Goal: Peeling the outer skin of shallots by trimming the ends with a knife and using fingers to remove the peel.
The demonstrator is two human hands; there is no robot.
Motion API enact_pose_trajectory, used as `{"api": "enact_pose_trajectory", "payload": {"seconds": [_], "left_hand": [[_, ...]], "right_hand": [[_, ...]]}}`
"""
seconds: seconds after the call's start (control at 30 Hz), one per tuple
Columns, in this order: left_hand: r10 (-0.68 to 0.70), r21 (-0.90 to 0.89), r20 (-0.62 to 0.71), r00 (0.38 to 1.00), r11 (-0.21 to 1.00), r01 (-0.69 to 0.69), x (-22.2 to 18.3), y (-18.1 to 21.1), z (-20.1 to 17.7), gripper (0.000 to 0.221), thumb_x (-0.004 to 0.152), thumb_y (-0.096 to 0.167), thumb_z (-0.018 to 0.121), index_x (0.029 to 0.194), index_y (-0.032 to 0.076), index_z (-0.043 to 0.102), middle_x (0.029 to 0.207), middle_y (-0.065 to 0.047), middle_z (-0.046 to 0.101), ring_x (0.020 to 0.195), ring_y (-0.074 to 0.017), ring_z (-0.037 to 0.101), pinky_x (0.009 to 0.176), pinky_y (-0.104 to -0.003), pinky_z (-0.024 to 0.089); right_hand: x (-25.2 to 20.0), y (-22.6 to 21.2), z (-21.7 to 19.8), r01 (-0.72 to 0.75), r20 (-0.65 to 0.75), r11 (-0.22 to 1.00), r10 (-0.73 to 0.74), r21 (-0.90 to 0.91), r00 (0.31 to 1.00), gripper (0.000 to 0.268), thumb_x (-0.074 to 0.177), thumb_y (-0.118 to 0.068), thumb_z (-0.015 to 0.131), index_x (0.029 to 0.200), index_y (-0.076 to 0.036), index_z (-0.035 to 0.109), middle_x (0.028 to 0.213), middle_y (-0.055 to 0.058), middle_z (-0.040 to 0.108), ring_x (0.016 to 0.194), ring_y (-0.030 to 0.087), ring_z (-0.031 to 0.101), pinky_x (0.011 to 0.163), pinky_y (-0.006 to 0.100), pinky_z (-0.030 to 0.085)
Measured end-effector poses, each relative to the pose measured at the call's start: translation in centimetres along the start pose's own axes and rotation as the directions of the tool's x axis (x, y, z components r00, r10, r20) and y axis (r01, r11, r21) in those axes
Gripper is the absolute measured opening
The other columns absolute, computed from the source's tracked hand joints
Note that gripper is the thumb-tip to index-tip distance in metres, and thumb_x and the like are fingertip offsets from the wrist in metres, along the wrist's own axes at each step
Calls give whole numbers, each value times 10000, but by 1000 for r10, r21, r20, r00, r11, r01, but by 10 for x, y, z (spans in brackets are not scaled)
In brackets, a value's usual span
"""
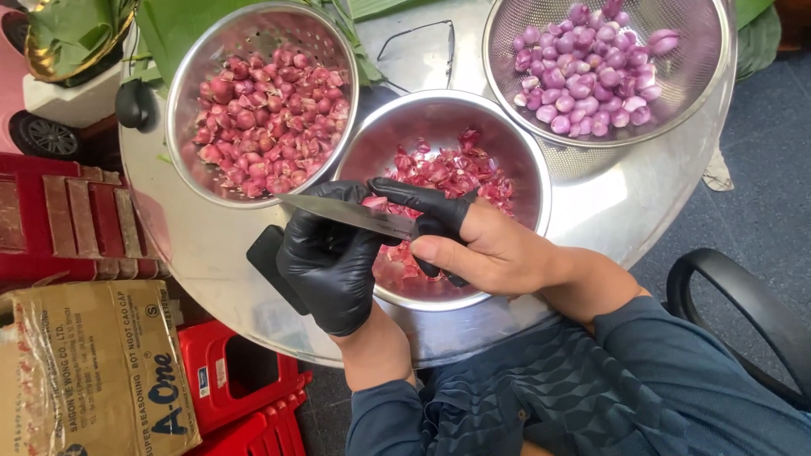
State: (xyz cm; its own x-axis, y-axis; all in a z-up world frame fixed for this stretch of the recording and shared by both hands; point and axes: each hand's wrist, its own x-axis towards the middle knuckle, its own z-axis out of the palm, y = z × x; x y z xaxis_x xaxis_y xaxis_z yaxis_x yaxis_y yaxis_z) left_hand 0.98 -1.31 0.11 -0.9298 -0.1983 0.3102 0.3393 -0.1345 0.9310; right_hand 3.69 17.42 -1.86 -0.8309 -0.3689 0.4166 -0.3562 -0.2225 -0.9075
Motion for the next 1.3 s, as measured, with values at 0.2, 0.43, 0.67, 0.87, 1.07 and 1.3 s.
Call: {"api": "enact_pose_trajectory", "payload": {"seconds": [0.2, 0.43, 0.67, 0.87, 1.07, 1.3], "left_hand": [[145, 241, 105, 984, 956, -166, -9, 8, 6, 325, 828, -34, 827, 1123, 25, 705, 1054, -114, 755, 1015, -251, 759, 983, -367, 656], [179, 327, 73, 981, 925, -193, -14, 19, 18, 285, 826, -82, 833, 1063, 22, 714, 999, -117, 764, 957, -230, 766, 962, -354, 655], [147, 301, 150, 978, 935, -187, -15, 24, 17, 288, 809, -102, 808, 1047, 23, 705, 982, -109, 751, 939, -234, 754, 932, -339, 645], [222, 237, 212, 952, 933, -271, -14, 25, 24, 213, 848, -85, 813, 967, 0, 659, 916, -112, 661, 858, -215, 656, 780, -313, 585], [67, -182, 223, 973, 983, -26, -8, -2, 16, 241, 883, -24, 797, 1077, 42, 671, 1018, -107, 701, 882, -254, 726, 727, -353, 676], [102, -291, 295, 950, 957, -12, 0, -4, 21, 166, 949, 0, 737, 1108, 48, 727, 1061, -116, 713, 865, -244, 680, 623, -320, 606]], "right_hand": [[8, -27, 1, -90, 58, 978, 102, -189, 993, 240, 1075, -243, 470, 924, -86, 572, 725, -39, 546, 628, 110, 510, 581, 247, 429], [7, -25, 9, -43, 3, 971, 45, -237, 999, 531, 1087, -202, 484, 1556, 5, 346, 817, -16, 628, 712, 86, 579, 709, 229, 515], [8, -29, 10, -90, -5, 985, 90, -147, 996, 502, 1082, -184, 474, 1529, 5, 350, 792, 10, 608, 701, 84, 585, 691, 239, 515], [5, -22, 10, -100, -67, 994, 103, 34, 992, 372, 1083, -134, 478, 1424, -20, 384, 782, 41, 557, 671, 116, 560, 646, 250, 506], [9, -27, 2, -63, -5, 943, 68, 326, 998, 389, 1090, -147, 483, 1421, 46, 420, 1056, 130, 544, 670, 122, 510, 634, 249, 482], [7, -20, 0, -10, -32, 894, 27, 447, 999, 336, 1091, -96, 504, 1391, 23, 409, 1507, 262, 512, 678, 145, 558, 635, 246, 497]]}}
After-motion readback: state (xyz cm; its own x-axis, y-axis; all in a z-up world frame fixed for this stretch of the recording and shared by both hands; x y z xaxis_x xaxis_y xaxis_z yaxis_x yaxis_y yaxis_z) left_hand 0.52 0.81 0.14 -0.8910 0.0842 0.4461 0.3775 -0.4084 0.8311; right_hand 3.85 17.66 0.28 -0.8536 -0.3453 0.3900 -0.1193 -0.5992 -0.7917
